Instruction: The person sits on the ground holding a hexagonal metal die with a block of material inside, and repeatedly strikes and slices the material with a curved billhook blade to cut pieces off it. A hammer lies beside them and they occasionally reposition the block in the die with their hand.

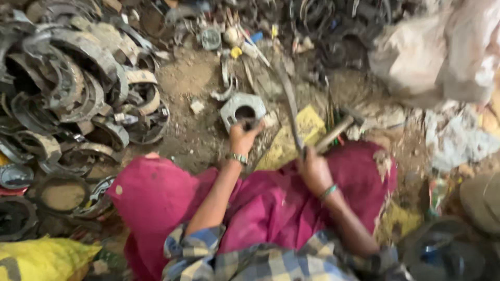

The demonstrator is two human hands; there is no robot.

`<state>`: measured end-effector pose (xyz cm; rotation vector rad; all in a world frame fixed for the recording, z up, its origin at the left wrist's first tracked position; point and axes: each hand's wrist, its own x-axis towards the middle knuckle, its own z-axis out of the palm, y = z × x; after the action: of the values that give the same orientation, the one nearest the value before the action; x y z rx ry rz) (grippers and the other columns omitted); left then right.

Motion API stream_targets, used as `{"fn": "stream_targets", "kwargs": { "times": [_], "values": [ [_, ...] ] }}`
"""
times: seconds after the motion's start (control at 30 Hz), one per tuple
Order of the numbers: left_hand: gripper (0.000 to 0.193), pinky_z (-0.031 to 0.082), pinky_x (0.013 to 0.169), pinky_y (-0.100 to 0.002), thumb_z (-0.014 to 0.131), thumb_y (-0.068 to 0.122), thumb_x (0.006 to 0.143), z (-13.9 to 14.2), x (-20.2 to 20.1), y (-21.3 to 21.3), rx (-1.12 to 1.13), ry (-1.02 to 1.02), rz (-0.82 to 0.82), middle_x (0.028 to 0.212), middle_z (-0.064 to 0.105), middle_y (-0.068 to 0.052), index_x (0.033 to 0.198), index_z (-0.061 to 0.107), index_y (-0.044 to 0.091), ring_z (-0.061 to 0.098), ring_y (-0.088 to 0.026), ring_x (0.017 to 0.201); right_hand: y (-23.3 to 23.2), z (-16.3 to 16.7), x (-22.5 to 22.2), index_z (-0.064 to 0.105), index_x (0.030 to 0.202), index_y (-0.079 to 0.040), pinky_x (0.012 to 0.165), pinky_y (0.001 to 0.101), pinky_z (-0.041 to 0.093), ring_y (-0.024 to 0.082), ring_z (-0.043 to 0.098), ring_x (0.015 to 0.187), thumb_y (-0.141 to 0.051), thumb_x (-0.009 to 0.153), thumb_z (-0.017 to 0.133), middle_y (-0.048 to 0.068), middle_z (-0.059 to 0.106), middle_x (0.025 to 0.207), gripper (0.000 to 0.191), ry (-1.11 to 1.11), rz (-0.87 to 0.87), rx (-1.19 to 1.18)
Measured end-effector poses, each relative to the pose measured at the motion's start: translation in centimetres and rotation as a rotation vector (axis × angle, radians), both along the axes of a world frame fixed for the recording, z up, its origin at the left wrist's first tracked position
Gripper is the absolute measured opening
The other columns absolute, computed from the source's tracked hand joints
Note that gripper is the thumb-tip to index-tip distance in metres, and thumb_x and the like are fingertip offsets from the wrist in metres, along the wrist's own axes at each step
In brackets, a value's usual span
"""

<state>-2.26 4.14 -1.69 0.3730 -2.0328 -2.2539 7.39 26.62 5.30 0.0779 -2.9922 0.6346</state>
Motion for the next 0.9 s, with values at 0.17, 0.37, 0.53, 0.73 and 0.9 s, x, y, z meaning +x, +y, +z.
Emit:
{"fn": "stream_targets", "kwargs": {
  "times": [0.17, 0.37, 0.53, 0.73, 0.9],
  "values": [
    [0.026, 0.054, 0.069, -0.024, 0.087, 0.016, 0.084, -0.7, 0.0, 0.1, 0.172, 0.015, -0.003, 0.089, 0.077, -0.002, 0.098, 0.076, -0.003, 0.065, -0.006, 0.076, 1.3, 10.5, 0.4, 0.057, 0.122, -0.004, 0.040, 0.0314, 0.048, 0.014, 0.057, 0.052, -0.022, 0.108, 0.055, 0.006, 0.062, 0.074, 0.023, 0.162, -0.331, -0.685],
    [0.023, 0.053, 0.064, -0.024, 0.086, 0.015, 0.086, -1.0, -0.2, 0.7, 0.235, -0.026, -0.046, 0.087, 0.076, -0.002, 0.098, 0.076, -0.002, 0.065, -0.006, 0.072, 0.3, 9.4, -0.1, 0.051, 0.112, -0.007, 0.048, 0.0362, 0.052, 0.022, 0.060, 0.057, -0.025, 0.110, 0.056, 0.010, 0.061, 0.073, 0.018, 0.583, -0.071, -1.028],
    [0.026, 0.055, 0.062, -0.024, 0.089, 0.013, 0.079, -0.3, -0.3, -0.1, -0.085, 0.021, -0.044, 0.084, 0.077, -0.004, 0.095, 0.075, -0.001, 0.069, -0.008, 0.068, -0.1, -1.8, 0.2, 0.048, 0.111, -0.003, 0.055, 0.0569, 0.052, 0.045, 0.067, 0.064, -0.029, 0.101, 0.061, 0.025, 0.067, 0.070, 0.031, -0.237, 0.067, 0.113],
    [0.018, 0.056, 0.058, -0.027, 0.083, 0.011, 0.086, -0.7, -0.9, -1.1, 0.403, -0.071, 0.108, 0.085, 0.075, -0.005, 0.096, 0.074, -0.001, 0.069, -0.012, 0.066, 0.9, 1.0, -0.2, 0.048, 0.111, -0.002, 0.047, 0.0477, 0.055, 0.037, 0.068, 0.060, -0.023, 0.102, 0.061, 0.021, 0.069, 0.075, 0.026, -0.125, -0.112, -0.113],
    [0.018, 0.057, 0.059, -0.025, 0.081, 0.013, 0.089, -1.0, -0.7, -0.6, 0.492, -0.105, -0.018, 0.085, 0.075, -0.004, 0.099, 0.075, 0.000, 0.069, -0.010, 0.066, 0.3, 9.5, -0.6, 0.047, 0.120, -0.001, 0.045, 0.0302, 0.055, 0.014, 0.064, 0.053, -0.021, 0.110, 0.050, 0.006, 0.065, 0.074, 0.022, 0.220, -0.049, -0.532]
  ]
}}
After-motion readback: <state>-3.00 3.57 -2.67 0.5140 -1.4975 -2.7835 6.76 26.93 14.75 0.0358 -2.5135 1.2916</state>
